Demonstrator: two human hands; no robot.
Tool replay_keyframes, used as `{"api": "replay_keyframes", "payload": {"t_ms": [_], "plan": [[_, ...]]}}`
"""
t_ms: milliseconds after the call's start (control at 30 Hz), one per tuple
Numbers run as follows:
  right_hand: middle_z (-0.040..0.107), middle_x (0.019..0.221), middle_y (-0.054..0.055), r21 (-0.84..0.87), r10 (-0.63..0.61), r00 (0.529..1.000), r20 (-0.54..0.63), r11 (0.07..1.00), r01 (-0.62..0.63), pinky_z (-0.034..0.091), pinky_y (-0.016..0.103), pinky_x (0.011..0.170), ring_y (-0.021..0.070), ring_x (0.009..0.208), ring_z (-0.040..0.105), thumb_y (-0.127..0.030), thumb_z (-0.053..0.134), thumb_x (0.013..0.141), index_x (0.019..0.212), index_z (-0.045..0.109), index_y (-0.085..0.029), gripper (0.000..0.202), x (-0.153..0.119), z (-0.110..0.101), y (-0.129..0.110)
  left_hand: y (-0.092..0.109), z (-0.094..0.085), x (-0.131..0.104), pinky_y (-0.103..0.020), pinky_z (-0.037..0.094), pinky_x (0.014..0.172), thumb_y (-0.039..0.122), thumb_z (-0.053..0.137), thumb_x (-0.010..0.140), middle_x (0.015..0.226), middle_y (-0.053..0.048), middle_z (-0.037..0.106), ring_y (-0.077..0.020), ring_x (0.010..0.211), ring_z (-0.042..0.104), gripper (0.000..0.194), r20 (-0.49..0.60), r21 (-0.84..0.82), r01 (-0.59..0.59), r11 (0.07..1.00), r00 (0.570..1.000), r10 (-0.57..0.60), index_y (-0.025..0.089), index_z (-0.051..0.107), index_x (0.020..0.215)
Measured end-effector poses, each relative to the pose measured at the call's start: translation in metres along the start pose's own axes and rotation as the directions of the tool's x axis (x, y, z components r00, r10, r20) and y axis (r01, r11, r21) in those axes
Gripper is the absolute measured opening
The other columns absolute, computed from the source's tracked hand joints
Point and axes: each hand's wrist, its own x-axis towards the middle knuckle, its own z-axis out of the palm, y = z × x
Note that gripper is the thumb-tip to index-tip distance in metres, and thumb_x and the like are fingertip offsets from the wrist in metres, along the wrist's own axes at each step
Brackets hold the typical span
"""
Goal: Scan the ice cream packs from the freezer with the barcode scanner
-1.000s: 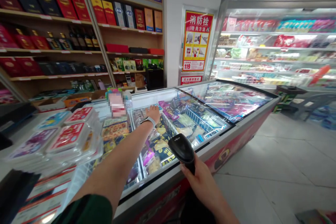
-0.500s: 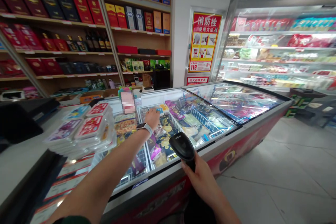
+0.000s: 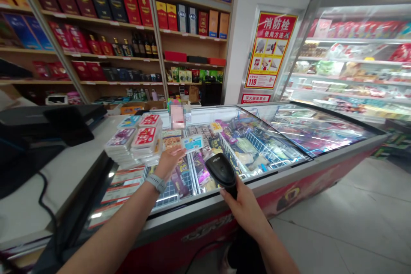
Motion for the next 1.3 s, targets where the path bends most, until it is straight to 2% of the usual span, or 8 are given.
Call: {"api": "replay_keyframes", "payload": {"t_ms": [100,333,533,900,1133,1300], "plan": [[0.069,0.105,0.010,-0.014,-0.010,1.000,0.009,1.000,0.010,0.048,0.037,0.088,0.0257,0.099,0.064,-0.026,0.055,0.088,0.109,0.056,-0.018,0.023,0.005,0.008,-0.007,-0.005,-0.005,-0.004,-0.044,0.050,0.085,0.060,0.077,0.057,0.100,-0.014,0.074,-0.0291,0.095,0.068,0.060,0.061,-0.044,0.079,0.996,0.995,-0.077,0.018,0.073,0.100],[0.069,0.101,0.007,-0.032,-0.017,0.999,0.036,0.999,0.018,0.048,0.035,0.085,0.0240,0.095,0.064,-0.028,0.055,0.089,0.104,0.057,-0.019,0.018,0.015,0.017,-0.017,-0.010,-0.005,0.000,-0.042,0.045,0.091,0.058,0.077,0.060,0.103,-0.012,0.073,-0.0272,0.103,0.065,0.056,0.088,-0.115,0.144,0.983,0.987,-0.134,0.018,0.072,0.098],[0.069,0.101,0.007,-0.062,-0.002,0.998,0.070,0.998,0.007,0.046,0.035,0.087,0.0240,0.095,0.063,-0.029,0.055,0.089,0.106,0.056,-0.019,0.019,0.018,0.019,-0.021,-0.010,-0.004,-0.001,-0.040,0.044,0.091,0.058,0.076,0.061,0.104,-0.011,0.072,-0.0264,0.104,0.064,0.056,0.090,-0.149,0.162,0.976,0.985,-0.150,0.018,0.072,0.099],[0.068,0.096,0.006,-0.099,-0.036,0.998,0.055,0.994,0.042,0.047,0.034,0.083,0.0227,0.089,0.063,-0.028,0.055,0.089,0.104,0.056,-0.020,0.016,0.021,0.017,-0.020,-0.007,-0.004,-0.001,-0.040,0.044,0.093,0.058,0.078,0.057,0.102,-0.009,0.072,-0.0247,0.102,0.064,0.056,0.088,-0.193,0.167,0.967,0.984,-0.153,0.019,0.071,0.096],[0.067,0.099,0.008,-0.162,-0.065,0.997,0.037,0.984,0.070,0.047,0.035,0.083,0.0248,0.094,0.062,-0.026,0.055,0.088,0.118,0.054,-0.020,0.030,0.027,0.015,-0.022,-0.006,-0.004,-0.001,-0.041,0.043,0.095,0.058,0.078,0.059,0.111,-0.009,0.070,-0.0250,0.107,0.063,0.057,0.088,-0.225,0.179,0.958,0.983,-0.164,0.021,0.071,0.102],[0.066,0.095,0.008,-0.179,-0.029,0.998,0.052,0.983,0.038,0.046,0.035,0.081,0.0242,0.089,0.062,-0.026,0.055,0.088,0.112,0.054,-0.019,0.024,0.026,0.017,-0.024,-0.004,-0.003,-0.003,-0.040,0.042,0.095,0.058,0.079,0.059,0.114,-0.009,0.070,-0.0256,0.110,0.062,0.058,0.088,-0.233,0.191,0.954,0.981,-0.175,0.021,0.071,0.104]]}}
